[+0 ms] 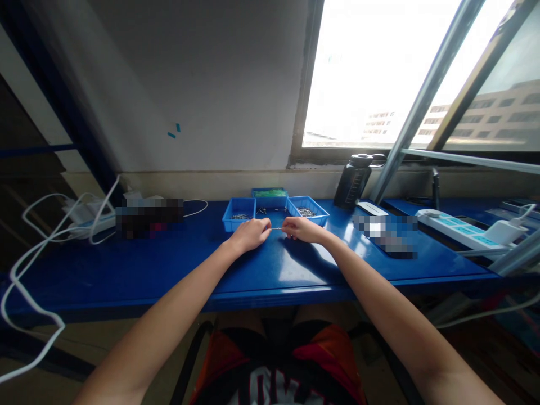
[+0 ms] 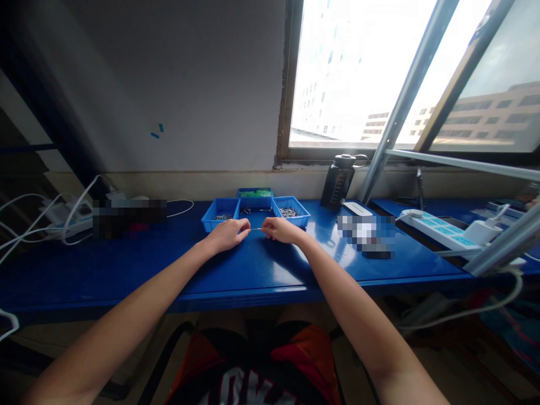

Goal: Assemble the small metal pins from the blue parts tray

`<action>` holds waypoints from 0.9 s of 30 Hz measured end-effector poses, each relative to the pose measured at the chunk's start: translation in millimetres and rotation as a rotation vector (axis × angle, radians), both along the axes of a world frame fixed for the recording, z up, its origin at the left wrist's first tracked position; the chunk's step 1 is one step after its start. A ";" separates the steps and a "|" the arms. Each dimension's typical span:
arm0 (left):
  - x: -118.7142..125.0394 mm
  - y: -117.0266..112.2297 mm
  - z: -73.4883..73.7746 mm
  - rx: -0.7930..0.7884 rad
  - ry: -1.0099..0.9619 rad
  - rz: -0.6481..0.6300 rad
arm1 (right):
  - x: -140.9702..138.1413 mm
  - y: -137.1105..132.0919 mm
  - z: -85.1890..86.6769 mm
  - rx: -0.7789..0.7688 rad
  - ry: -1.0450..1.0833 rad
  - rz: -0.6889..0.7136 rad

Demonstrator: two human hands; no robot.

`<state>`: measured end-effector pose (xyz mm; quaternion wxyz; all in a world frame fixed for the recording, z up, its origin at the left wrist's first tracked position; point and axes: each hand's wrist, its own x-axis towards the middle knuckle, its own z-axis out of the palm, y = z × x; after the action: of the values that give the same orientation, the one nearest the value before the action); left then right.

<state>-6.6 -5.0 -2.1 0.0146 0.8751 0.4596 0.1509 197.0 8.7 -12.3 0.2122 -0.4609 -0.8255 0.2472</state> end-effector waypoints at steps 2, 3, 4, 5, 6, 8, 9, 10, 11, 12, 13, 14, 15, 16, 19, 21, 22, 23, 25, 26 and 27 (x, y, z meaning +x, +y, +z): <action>0.7 -1.7 1.0 0.002 0.001 0.013 | -0.5 -0.3 0.3 -0.014 0.024 -0.002; 1.0 -2.5 1.4 0.000 0.004 0.020 | -0.8 -0.3 0.3 -0.024 0.038 0.001; 1.3 -3.1 1.8 -0.005 0.008 0.026 | -1.1 -0.1 0.1 -0.036 0.052 0.005; 1.6 -3.6 2.0 -0.009 0.010 0.029 | -1.3 0.2 -0.3 -0.049 0.065 0.008; 1.7 -3.8 2.0 -0.010 0.011 0.029 | -1.5 0.5 -0.6 -0.060 0.079 0.011; 1.7 -3.5 1.7 -0.001 0.008 0.024 | -1.8 0.9 -1.0 -0.082 0.101 0.014; 1.6 -3.2 1.4 0.005 0.005 0.021 | -1.8 1.0 -0.9 -0.089 0.109 0.018; 1.4 -2.7 1.1 0.011 0.001 0.019 | -1.8 0.8 -0.6 -0.092 0.113 0.022; 1.2 -2.3 0.8 0.014 -0.005 0.016 | -1.8 0.5 -0.2 -0.093 0.114 0.029; 1.0 -2.0 0.6 0.015 -0.013 0.013 | -1.7 0.0 0.3 -0.093 0.112 0.034; 0.8 -1.7 0.5 0.013 -0.023 0.007 | -1.6 -0.6 0.9 -0.094 0.108 0.038; 0.6 -1.6 0.5 0.011 -0.038 -0.003 | -1.6 -1.2 1.4 -0.097 0.104 0.041; 0.4 -1.7 0.6 0.009 -0.056 -0.016 | -1.6 -1.9 1.9 -0.104 0.100 0.044; 0.4 -1.8 0.7 0.008 -0.078 -0.034 | -1.6 -2.6 2.3 -0.114 0.098 0.047; 0.8 -2.0 1.5 0.018 -0.165 -0.107 | -2.6 -4.9 4.0 -0.160 0.119 0.065; 1.5 -1.6 1.9 0.019 -0.227 -0.159 | -3.7 -6.6 5.8 -0.183 0.151 0.086; 2.0 -1.1 1.9 0.015 -0.253 -0.181 | -4.3 -7.4 6.8 -0.190 0.169 0.100; 2.4 -0.4 1.9 0.009 -0.272 -0.198 | -4.8 -8.3 7.8 -0.196 0.185 0.114; 3.0 1.0 1.4 0.000 -0.295 -0.219 | -5.5 -9.7 9.4 -0.206 0.208 0.134; 3.1 1.7 1.1 -0.002 -0.303 -0.226 | -5.7 -10.1 9.8 -0.210 0.213 0.141; 3.1 2.3 0.9 -0.003 -0.310 -0.231 | -5.8 -10.4 9.9 -0.214 0.216 0.144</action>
<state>-3.5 -2.8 -1.2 0.1040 0.8883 0.3484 0.2806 191.2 -1.7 -2.4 0.2310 -0.3913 -0.7978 0.3962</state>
